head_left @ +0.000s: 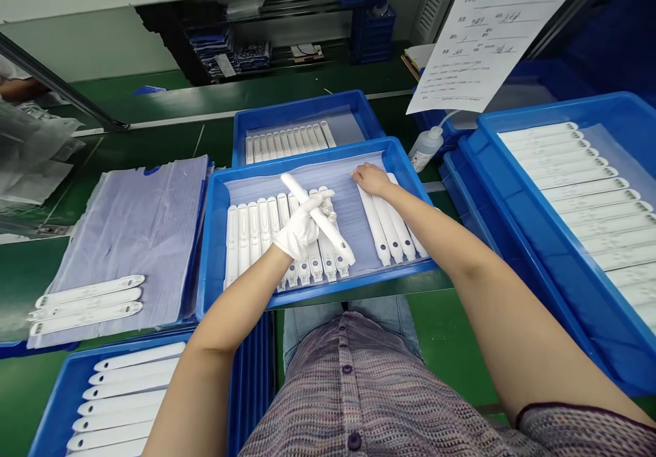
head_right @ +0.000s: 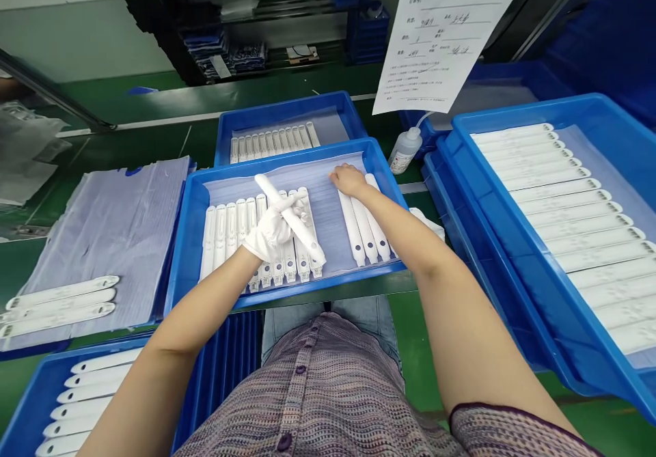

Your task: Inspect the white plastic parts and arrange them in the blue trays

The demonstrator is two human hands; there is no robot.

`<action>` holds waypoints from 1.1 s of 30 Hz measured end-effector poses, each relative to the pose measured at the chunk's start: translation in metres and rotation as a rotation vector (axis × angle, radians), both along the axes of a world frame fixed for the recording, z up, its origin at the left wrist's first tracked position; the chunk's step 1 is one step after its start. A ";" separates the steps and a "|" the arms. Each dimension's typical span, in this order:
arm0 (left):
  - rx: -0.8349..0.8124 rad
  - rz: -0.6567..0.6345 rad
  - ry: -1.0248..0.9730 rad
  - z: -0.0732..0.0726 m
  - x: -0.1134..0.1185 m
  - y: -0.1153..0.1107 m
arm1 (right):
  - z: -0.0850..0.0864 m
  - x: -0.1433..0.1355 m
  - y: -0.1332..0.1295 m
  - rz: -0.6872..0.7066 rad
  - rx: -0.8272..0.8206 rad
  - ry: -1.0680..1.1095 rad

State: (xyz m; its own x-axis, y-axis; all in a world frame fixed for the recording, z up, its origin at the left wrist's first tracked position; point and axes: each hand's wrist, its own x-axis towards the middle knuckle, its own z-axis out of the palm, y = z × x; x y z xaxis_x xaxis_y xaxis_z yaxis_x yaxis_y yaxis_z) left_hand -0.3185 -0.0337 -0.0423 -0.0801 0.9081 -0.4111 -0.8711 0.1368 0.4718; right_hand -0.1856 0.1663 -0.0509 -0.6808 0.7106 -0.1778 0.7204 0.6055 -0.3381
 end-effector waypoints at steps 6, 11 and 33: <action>-0.093 -0.132 0.062 -0.017 0.025 0.023 | 0.006 -0.016 -0.001 -0.027 0.039 0.043; -0.039 -0.197 0.084 -0.021 0.058 0.034 | 0.041 -0.019 -0.013 0.072 0.105 0.247; 0.193 0.357 1.107 0.081 -0.012 -0.039 | 0.011 0.002 -0.143 0.273 -1.656 0.787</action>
